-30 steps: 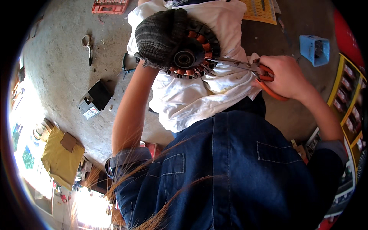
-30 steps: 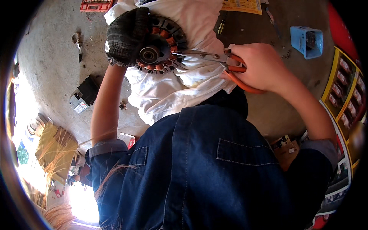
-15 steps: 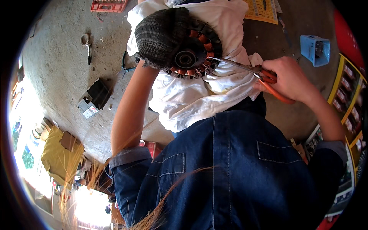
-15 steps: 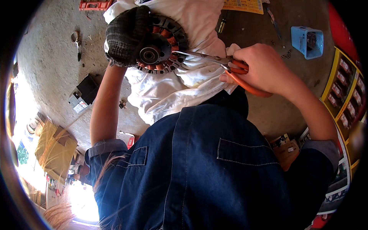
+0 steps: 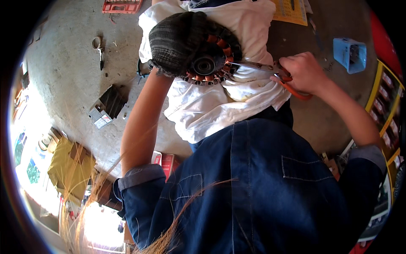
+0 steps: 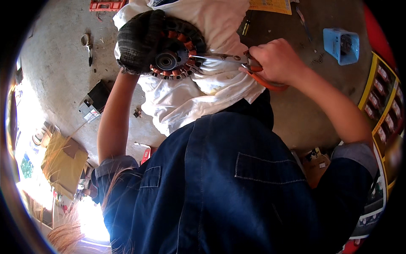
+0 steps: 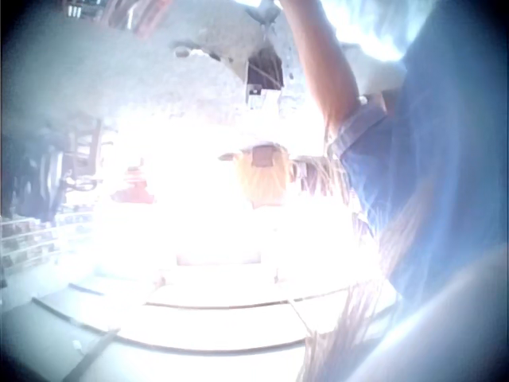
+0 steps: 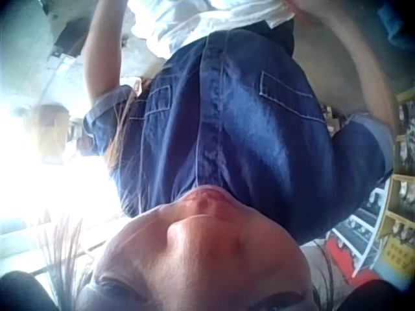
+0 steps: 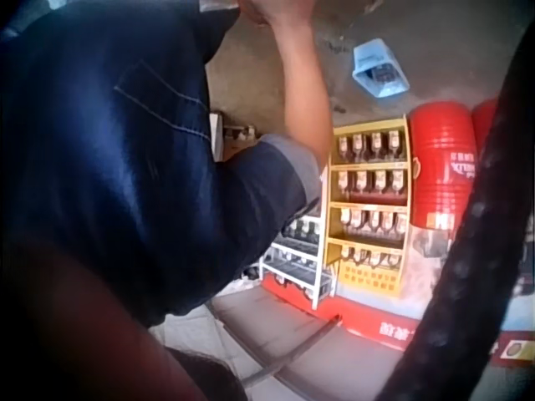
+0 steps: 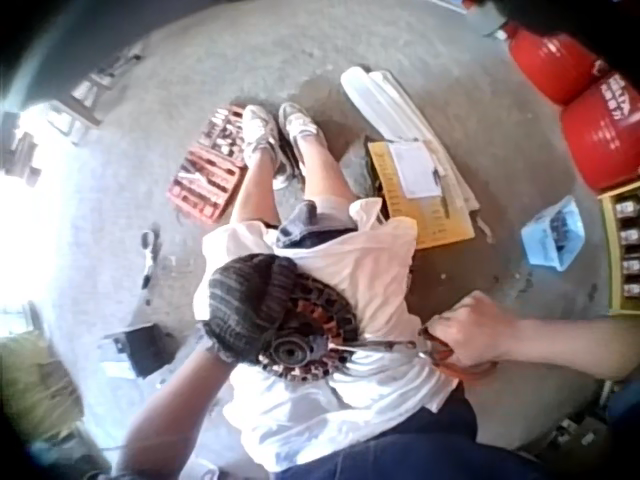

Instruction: The person sits on the floor and uses pliers to manipulate the copper windings of a motor stator resting on their lap. They repeatedly adjust the position of the windings and the stator itself to access different sections.

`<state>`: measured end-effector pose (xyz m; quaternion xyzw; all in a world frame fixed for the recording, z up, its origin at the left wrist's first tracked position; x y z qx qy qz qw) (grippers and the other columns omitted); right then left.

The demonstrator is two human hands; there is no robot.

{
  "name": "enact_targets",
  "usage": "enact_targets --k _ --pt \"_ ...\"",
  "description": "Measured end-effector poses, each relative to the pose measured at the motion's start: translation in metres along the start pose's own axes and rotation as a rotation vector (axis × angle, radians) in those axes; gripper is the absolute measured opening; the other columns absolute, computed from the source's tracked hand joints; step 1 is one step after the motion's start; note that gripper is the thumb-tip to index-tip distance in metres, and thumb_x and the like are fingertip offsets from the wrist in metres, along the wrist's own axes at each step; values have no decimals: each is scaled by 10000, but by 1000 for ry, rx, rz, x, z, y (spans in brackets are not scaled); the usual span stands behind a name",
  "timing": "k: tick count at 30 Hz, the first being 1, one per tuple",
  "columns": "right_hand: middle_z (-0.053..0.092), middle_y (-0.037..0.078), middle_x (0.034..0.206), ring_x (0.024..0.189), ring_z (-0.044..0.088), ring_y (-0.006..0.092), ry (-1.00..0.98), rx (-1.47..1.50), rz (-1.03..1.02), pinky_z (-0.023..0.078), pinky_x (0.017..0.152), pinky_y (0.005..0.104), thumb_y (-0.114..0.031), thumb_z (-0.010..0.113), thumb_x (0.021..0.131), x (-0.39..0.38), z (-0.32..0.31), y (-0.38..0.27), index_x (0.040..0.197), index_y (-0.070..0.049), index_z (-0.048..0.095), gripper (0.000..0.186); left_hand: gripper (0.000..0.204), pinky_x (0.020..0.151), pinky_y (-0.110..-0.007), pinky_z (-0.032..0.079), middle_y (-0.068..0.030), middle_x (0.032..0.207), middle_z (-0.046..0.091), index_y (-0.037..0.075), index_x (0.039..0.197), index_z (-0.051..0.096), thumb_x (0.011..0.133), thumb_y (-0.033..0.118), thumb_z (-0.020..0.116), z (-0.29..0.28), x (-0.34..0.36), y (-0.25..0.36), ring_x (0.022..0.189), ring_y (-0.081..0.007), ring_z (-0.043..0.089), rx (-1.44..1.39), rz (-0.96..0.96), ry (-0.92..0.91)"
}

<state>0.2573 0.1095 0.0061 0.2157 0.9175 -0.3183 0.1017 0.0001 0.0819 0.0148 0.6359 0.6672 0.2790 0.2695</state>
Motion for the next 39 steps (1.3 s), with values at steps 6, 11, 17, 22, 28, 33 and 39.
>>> enact_targets --k 6,11,17,22,28,33,39 --pt "594 117 642 615 613 348 128 -1 -135 487 561 435 -335 767 797 -1 20 9 750 -46 567 354 332 728 -410 551 -198 868 703 16 1005 696 998 316 554 6 2 2 824 -344 698 145 -61 -86" --pt "668 113 786 700 675 321 184 -62 -346 547 624 427 -200 756 670 24 51 31 937 -59 653 319 371 674 -425 563 -162 956 701 32 1166 616 896 278 681 9 -3 -7 803 -345 698 301 412 7" --pt "662 104 765 745 671 324 135 -20 -100 529 643 436 -228 779 689 4 17 26 860 -59 627 285 268 668 -428 548 -151 838 695 88 1028 706 953 326 608 10 6 -4 770 -342 690 90 21 -1" --pt "660 109 751 734 665 344 16 35 89 525 640 439 -409 783 777 -15 -4 9 855 -52 635 394 408 683 -388 552 -165 779 717 1 967 728 1040 344 519 9 2 -7 717 -267 709 96 26 33" --pt "668 138 717 722 674 361 -119 35 238 531 646 453 -535 744 814 -15 -16 -12 840 -45 648 500 421 697 -352 556 -141 785 730 4 986 736 1039 364 523 8 1 -10 713 -226 703 0 -68 31" --pt "661 168 689 711 678 376 -131 -11 263 540 654 456 -556 731 818 -9 -19 -24 775 -34 654 529 363 707 -374 555 -142 807 723 24 989 721 1023 337 539 13 -2 -17 736 -273 701 -29 -67 60" --pt "654 170 663 698 677 381 -209 -47 278 542 647 451 -572 731 817 -3 -31 -35 760 -35 655 545 369 684 -417 529 -165 762 688 54 893 706 1009 349 517 7 -2 -10 708 -319 673 102 -85 62"
Point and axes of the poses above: each hand's wrist, its own x-axis towards the middle knuckle, its own z-axis out of the palm, y = z × x, the point moved 8 cm from there along x, towards the middle knuckle
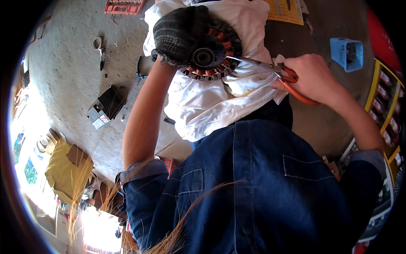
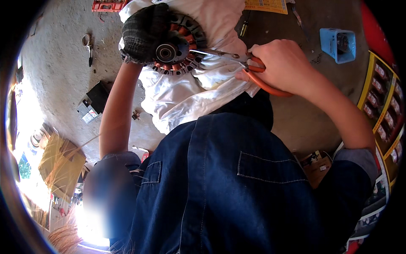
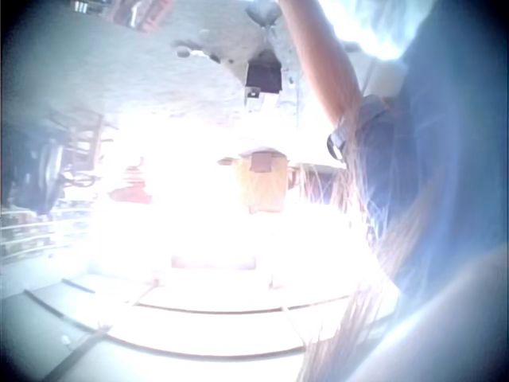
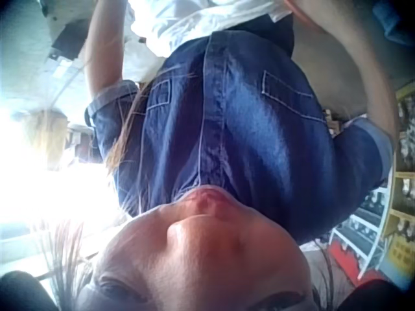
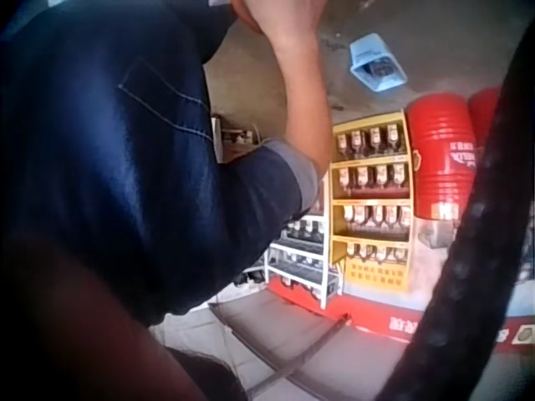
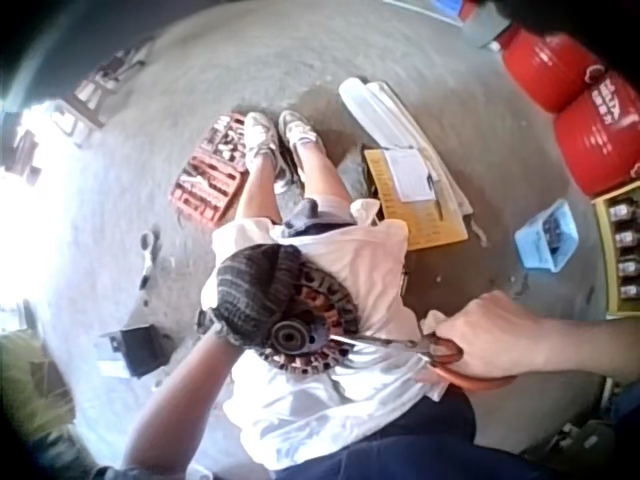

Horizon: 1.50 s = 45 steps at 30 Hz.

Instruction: The person sits on the floor and uses pliers to manipulate the copper windings of a motor stator resting on their lap. They repeatedly adjust the position of the windings and the stator itself to access different sections.

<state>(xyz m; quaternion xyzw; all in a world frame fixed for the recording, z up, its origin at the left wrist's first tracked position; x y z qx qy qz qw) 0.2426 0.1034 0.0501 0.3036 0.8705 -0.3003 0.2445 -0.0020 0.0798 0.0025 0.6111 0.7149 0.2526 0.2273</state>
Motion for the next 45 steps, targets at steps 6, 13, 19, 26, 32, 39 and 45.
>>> enact_targets --k 6,13,19,26,32,39,45 --pt "648 167 656 694 670 388 -15 52 8 534 639 455 -586 737 804 0 0 0 746 -38 643 559 393 662 -461 502 -189 718 654 83 798 691 996 360 495 -1 2 3 679 -366 646 53 -12 -16" --pt "634 166 660 684 645 392 58 -43 -52 509 631 458 -541 737 820 10 8 13 716 -26 620 538 364 666 -442 514 -175 734 660 69 847 690 1000 345 508 0 3 3 693 -349 655 62 47 3" --pt "643 164 654 693 666 378 -68 21 -25 522 633 460 -615 666 852 8 6 2 699 -41 635 595 334 687 -421 533 -164 781 684 57 923 697 1004 333 528 1 0 2 728 -330 676 86 150 1" --pt "654 148 655 671 666 366 44 -38 -58 523 618 452 -601 664 859 15 13 14 700 -48 634 576 317 712 -397 555 -150 837 712 42 1013 705 1009 319 550 1 -2 5 768 -308 700 146 316 21" --pt "654 139 660 660 663 348 168 -4 -139 522 606 440 -556 714 834 18 27 22 720 -45 638 529 317 735 -384 571 -143 892 730 37 1092 706 1007 311 572 2 -3 7 810 -298 718 150 317 -4" --pt "663 120 691 659 661 334 276 49 -243 517 602 431 -542 761 789 24 38 30 790 -37 674 512 338 761 -382 569 -147 886 726 55 1076 723 1015 334 541 -3 -1 10 836 -303 720 57 156 -54" --pt "648 121 663 641 652 339 408 82 -336 510 587 427 -530 770 785 25 46 33 764 -40 664 502 468 777 -455 532 -183 844 701 105 910 739 1001 473 463 0 0 8 858 -375 680 22 46 -73"
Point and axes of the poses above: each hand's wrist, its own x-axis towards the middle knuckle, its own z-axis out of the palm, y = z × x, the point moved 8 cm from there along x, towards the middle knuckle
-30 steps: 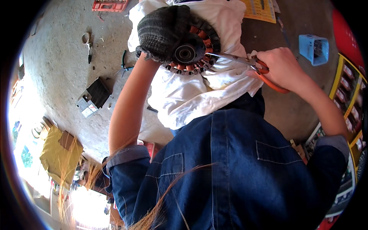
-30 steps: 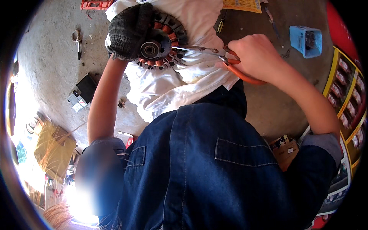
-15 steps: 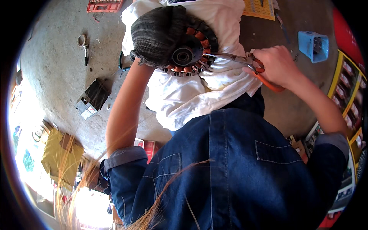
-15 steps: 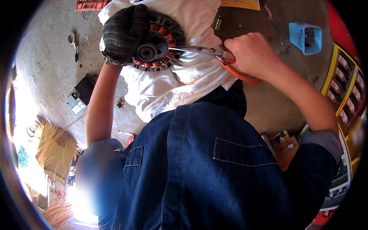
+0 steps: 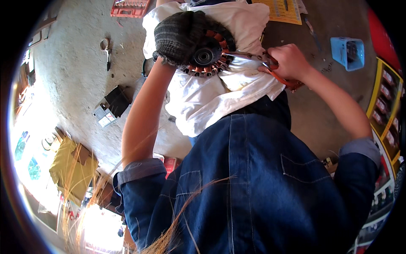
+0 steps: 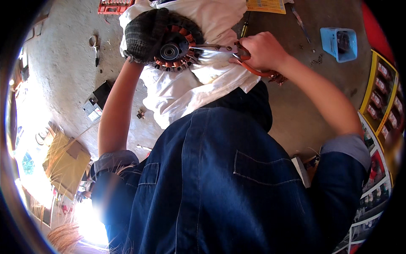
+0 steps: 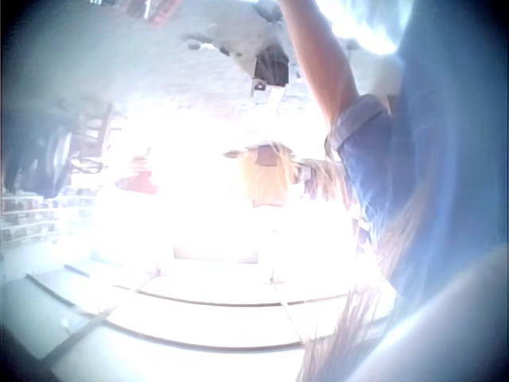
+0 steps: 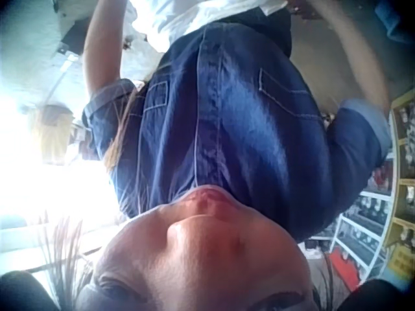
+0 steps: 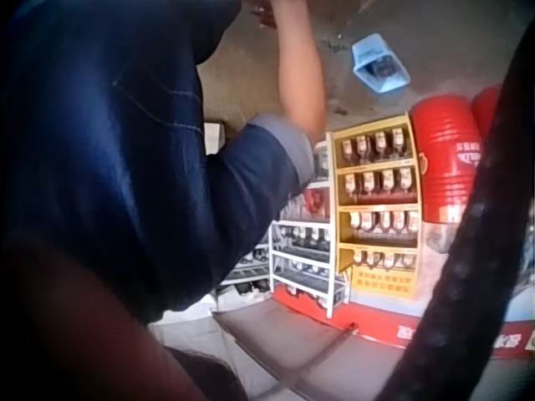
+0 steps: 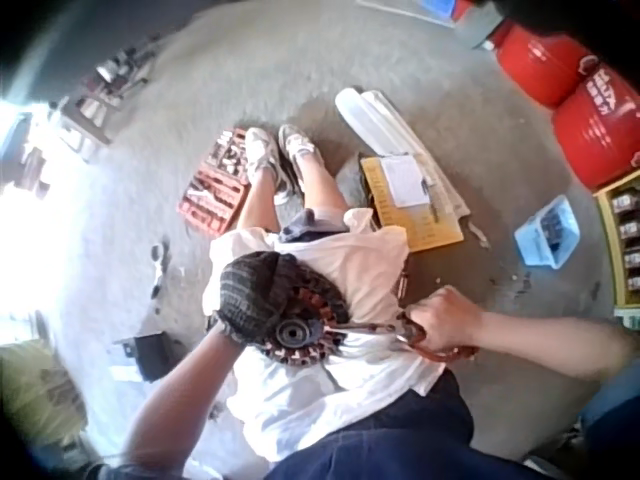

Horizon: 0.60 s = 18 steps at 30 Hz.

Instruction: The person sits on the floor and uses pliers to manipulate the copper windings of a motor stator resting on their lap. They repeatedly adjust the position of the windings and the stator itself to access different sections.

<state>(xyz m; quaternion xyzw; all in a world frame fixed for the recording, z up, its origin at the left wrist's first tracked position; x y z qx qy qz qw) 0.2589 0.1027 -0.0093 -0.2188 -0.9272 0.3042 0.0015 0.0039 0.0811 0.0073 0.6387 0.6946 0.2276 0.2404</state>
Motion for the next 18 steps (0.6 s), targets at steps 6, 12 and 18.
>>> enact_targets --k 6,12,18 --pt "623 129 620 635 644 358 28 -12 -37 505 580 432 -544 750 801 1 7 5 665 -63 604 522 431 734 -441 538 -165 809 703 94 937 736 1025 419 466 -3 1 5 794 -351 688 114 32 -8" --pt "628 151 632 663 646 383 -126 -78 138 512 631 462 -614 706 802 -1 -3 0 657 -74 610 567 298 691 -445 525 -145 769 682 132 893 710 1002 348 534 7 3 -5 763 -350 679 201 103 5" --pt "613 158 636 669 639 394 -117 -72 223 500 622 452 -610 746 772 -11 -24 -17 682 -57 582 584 216 659 -448 526 -125 791 659 125 1068 646 997 296 535 11 7 -6 747 -357 671 172 82 -15"
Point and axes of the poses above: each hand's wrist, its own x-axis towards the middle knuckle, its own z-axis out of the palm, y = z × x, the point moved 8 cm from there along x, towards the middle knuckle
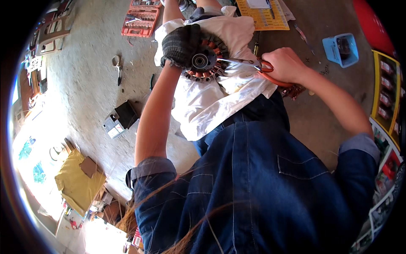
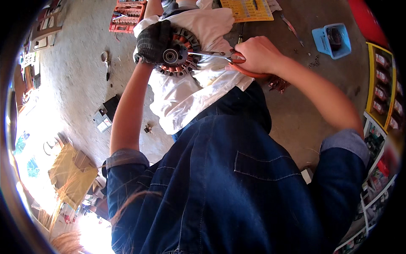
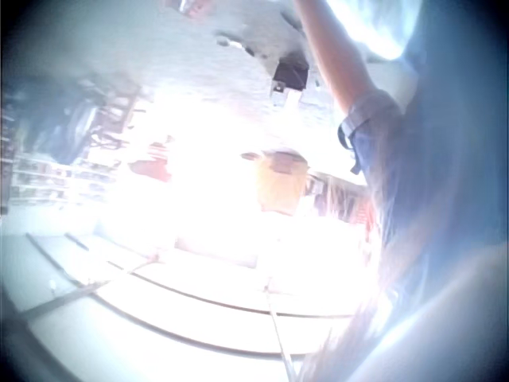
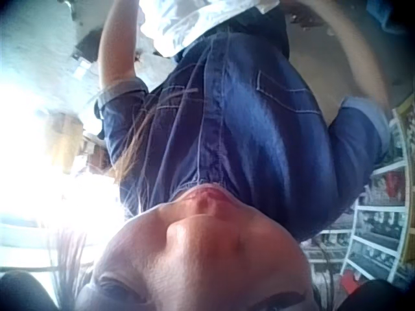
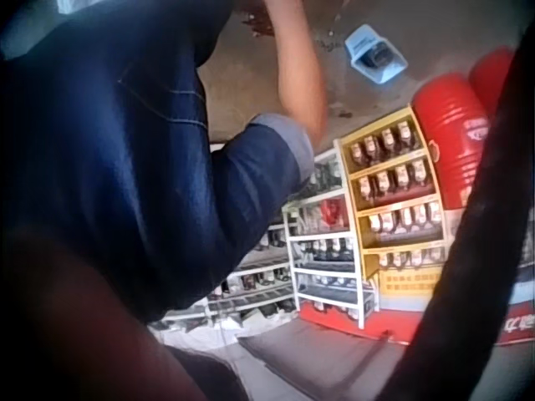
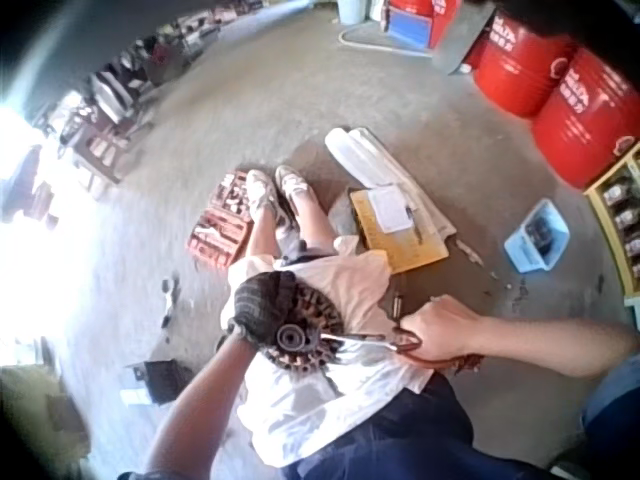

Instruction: The person sits on the floor and uses pliers to manipulate the copper windings of a motor stator resting on their lap. They repeatedly adjust the position of the windings and the stator itself to access different sections.

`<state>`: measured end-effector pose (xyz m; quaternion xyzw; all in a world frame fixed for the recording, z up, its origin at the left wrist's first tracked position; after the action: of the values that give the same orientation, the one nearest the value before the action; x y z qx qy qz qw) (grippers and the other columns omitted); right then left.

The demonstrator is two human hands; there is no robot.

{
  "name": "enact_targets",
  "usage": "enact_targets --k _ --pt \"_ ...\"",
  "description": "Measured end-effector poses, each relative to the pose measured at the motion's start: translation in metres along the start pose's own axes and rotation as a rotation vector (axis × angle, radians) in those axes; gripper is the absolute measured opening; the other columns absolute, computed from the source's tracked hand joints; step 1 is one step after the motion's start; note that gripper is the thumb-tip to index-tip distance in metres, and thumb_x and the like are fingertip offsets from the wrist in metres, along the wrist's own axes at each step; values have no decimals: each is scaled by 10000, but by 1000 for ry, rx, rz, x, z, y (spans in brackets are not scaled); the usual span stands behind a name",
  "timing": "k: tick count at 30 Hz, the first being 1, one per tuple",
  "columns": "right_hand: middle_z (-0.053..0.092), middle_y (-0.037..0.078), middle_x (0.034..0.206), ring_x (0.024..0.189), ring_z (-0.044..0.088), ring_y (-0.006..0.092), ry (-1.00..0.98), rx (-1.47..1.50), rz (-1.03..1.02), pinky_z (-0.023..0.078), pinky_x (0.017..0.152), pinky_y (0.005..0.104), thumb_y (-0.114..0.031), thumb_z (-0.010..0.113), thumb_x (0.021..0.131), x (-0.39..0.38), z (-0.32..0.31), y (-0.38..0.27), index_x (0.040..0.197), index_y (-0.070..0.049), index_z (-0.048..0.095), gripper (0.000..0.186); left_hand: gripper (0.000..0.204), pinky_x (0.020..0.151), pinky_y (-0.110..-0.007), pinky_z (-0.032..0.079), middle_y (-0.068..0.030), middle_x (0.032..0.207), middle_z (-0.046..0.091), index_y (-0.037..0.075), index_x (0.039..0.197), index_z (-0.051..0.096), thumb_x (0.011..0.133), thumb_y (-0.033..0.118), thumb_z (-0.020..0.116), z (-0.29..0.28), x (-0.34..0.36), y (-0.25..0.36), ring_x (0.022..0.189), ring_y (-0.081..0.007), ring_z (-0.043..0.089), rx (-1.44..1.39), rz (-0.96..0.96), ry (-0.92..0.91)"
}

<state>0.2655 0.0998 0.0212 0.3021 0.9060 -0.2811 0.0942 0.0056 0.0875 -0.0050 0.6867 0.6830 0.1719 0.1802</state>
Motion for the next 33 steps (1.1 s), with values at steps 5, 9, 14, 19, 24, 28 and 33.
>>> enact_targets --k 5,9,14,19,24,28,33 --pt "667 186 707 735 670 398 -105 -22 61 532 696 463 -680 674 800 1 -3 -3 734 -45 652 639 374 700 -441 534 -129 802 697 146 983 709 999 437 475 5 -5 -7 780 -339 690 -59 71 60" --pt "665 192 708 740 670 401 -130 -21 60 534 701 463 -676 662 815 -4 -6 -1 737 -40 655 641 487 731 -435 539 -131 790 714 153 905 757 1006 506 437 -5 -3 5 793 -330 698 67 93 89" --pt "657 199 694 733 667 404 -142 -27 40 532 693 465 -670 659 823 0 -6 -3 715 -32 648 647 487 741 -445 539 -136 791 712 145 907 753 1008 500 436 0 -4 -9 799 -337 696 -101 -144 -15" --pt "643 209 677 721 660 410 -166 -44 23 525 687 473 -673 667 816 5 -8 -5 690 -26 644 659 492 742 -447 540 -145 807 713 145 925 751 1014 501 422 -1 -2 -6 801 -348 694 -120 -72 13" --pt "626 200 657 696 642 416 -167 -37 -4 514 661 472 -620 677 836 8 -5 -5 685 -28 633 613 461 729 -451 542 -145 812 712 136 893 737 1011 475 447 0 -2 -3 812 -345 694 -3 36 59" --pt "633 195 659 695 643 411 -165 -13 -9 515 665 473 -606 642 874 12 7 1 681 -29 648 608 440 723 -441 544 -174 825 711 97 959 744 1017 449 486 -11 -3 15 794 -353 699 53 4 4" --pt "635 161 653 678 646 382 -141 -7 -121 513 639 468 -480 659 878 16 25 16 730 -45 654 460 431 727 -440 545 -177 821 706 65 979 729 1021 420 489 -6 0 3 788 -360 696 -109 -61 -39"
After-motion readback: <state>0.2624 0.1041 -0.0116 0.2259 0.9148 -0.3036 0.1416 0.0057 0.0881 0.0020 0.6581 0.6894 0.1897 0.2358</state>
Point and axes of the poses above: each hand's wrist, its own x-axis towards the middle knuckle, its own z-axis out of the palm, y = z × x, the point moved 8 cm from there along x, towards the middle knuckle
